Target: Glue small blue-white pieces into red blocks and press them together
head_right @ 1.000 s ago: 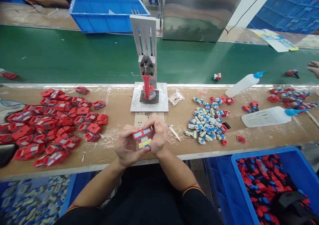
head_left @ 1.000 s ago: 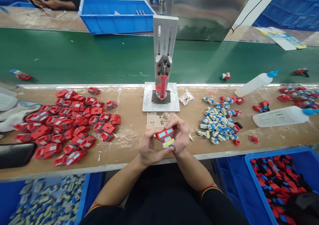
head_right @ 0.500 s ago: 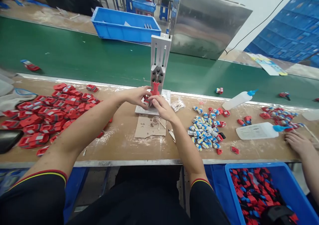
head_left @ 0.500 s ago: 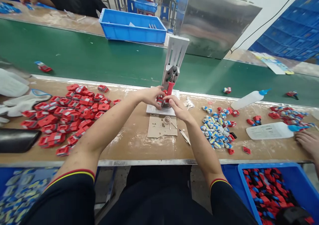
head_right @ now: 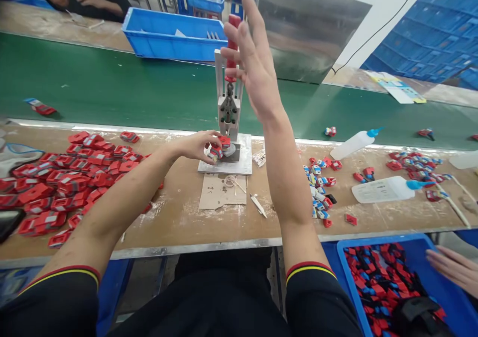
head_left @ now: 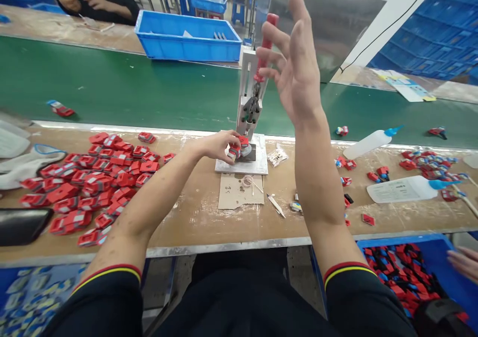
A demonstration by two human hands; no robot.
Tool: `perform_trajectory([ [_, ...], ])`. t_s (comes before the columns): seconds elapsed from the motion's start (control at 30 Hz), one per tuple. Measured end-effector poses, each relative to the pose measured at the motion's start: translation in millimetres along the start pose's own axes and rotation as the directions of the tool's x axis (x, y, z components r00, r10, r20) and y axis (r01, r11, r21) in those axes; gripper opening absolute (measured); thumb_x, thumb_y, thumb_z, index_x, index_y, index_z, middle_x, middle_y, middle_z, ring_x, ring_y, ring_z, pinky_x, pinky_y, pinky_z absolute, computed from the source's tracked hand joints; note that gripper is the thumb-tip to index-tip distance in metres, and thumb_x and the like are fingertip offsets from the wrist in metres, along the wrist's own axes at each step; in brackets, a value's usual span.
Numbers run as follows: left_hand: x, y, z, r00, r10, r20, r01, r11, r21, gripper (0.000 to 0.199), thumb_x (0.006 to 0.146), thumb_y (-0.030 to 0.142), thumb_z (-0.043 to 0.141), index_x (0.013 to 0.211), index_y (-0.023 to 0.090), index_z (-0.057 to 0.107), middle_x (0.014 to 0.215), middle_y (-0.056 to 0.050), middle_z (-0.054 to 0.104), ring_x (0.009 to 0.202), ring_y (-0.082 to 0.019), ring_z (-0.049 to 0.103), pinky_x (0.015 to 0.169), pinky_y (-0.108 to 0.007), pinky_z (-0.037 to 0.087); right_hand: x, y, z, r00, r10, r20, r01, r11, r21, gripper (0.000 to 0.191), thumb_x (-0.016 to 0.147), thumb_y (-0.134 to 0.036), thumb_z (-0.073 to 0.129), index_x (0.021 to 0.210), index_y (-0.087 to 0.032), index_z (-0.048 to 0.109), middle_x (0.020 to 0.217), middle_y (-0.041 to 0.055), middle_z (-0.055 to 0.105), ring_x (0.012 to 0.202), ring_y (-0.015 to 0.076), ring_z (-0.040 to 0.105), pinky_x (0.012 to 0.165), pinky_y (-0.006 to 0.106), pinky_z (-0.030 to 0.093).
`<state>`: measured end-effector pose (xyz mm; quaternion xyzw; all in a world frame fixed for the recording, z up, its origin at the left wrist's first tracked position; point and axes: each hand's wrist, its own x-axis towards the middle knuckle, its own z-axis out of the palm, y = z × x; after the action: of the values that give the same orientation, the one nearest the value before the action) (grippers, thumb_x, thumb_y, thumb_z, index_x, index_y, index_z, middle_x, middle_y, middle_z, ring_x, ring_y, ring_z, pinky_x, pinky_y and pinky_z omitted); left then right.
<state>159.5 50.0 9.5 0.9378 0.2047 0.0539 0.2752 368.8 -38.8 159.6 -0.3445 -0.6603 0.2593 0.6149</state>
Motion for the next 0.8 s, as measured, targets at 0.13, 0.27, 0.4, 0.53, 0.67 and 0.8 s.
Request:
perform_trajectory([
  [0.13, -28.1, -6.6, 7.4, 0.972, 0.099, -0.211, -0.138, 0.974, -0.180, 0.049, 0.064, 0.040, 0.094, 0.106, 0.021, 0.080, 0.135, -0.015, 0.068, 0.115, -0.029, 0.069, 0.097, -0.042, 0.058, -69.6, 39.5, -8.6, 0.993, -0.058, -0.106, 0.031, 0.971, -0.236, 0.052, 0.092, -0.069, 0.068, 0.128, -0.031, 0.073, 0.140, 0.0043, 0.071, 0.125, 0.0242, 0.072, 0.089, 0.034, 0.067],
  [0.27, -50.2, 11.7, 16.2, 0.906, 0.223, -0.359, -0.356, 0.860, -0.366, 0.049, 0.062, 0.038, 0.099, 0.106, 0.025, 0.082, 0.131, -0.015, 0.073, 0.116, -0.030, 0.073, 0.095, -0.043, 0.064, -155.2, 78.5, -2.5, 0.970, 0.239, -0.035, -0.240, 0.937, -0.254, 0.052, 0.086, -0.056, 0.080, 0.128, -0.028, 0.065, 0.118, 0.0068, 0.075, 0.101, 0.0201, 0.074, 0.080, 0.036, 0.064],
  [0.4, -49.5, 45.4, 20.8, 0.869, 0.324, -0.375, -0.454, 0.824, -0.341, 0.050, 0.061, 0.034, 0.100, 0.108, 0.028, 0.083, 0.132, -0.015, 0.074, 0.120, -0.032, 0.074, 0.101, -0.048, 0.064, -185.1, 89.0, 18.7, 0.926, 0.371, 0.064, -0.369, 0.928, -0.051, 0.063, 0.080, -0.053, 0.087, 0.130, -0.026, 0.061, 0.121, 0.0089, 0.076, 0.108, 0.0219, 0.075, 0.089, 0.039, 0.064],
  [0.53, -44.5, 62.2, 22.4, 0.840, 0.355, -0.410, -0.491, 0.819, -0.297, 0.052, 0.061, 0.035, 0.102, 0.109, 0.028, 0.082, 0.137, -0.016, 0.073, 0.125, -0.035, 0.073, 0.101, -0.051, 0.065, -190.5, 85.5, 23.6, 0.906, 0.416, -0.079, -0.397, 0.899, 0.183, 0.053, 0.079, -0.052, 0.089, 0.118, -0.027, 0.064, 0.113, 0.0055, 0.078, 0.102, 0.0191, 0.077, 0.092, 0.036, 0.066],
  [0.67, -43.4, 56.3, 24.7, 0.792, 0.293, -0.536, -0.551, 0.721, -0.420, 0.055, 0.058, 0.040, 0.104, 0.107, 0.026, 0.083, 0.143, -0.019, 0.070, 0.119, -0.035, 0.076, 0.087, -0.044, 0.069, -200.2, 81.4, 16.6, 0.869, 0.459, -0.187, -0.377, 0.857, 0.351, 0.059, 0.071, -0.062, 0.092, 0.110, -0.029, 0.061, 0.102, 0.0009, 0.076, 0.084, 0.0155, 0.076, 0.074, 0.029, 0.067],
  [0.8, -41.9, 51.9, 26.0, 0.769, 0.200, -0.608, -0.571, 0.641, -0.512, 0.056, 0.052, 0.038, 0.106, 0.101, 0.024, 0.083, 0.128, -0.018, 0.076, 0.104, -0.031, 0.079, 0.075, -0.037, 0.070, -207.7, 76.2, 12.9, 0.841, 0.497, -0.212, -0.377, 0.820, 0.430, 0.074, 0.058, -0.072, 0.095, 0.103, -0.030, 0.054, 0.093, -0.0017, 0.073, 0.074, 0.0161, 0.075, 0.061, 0.027, 0.064],
])
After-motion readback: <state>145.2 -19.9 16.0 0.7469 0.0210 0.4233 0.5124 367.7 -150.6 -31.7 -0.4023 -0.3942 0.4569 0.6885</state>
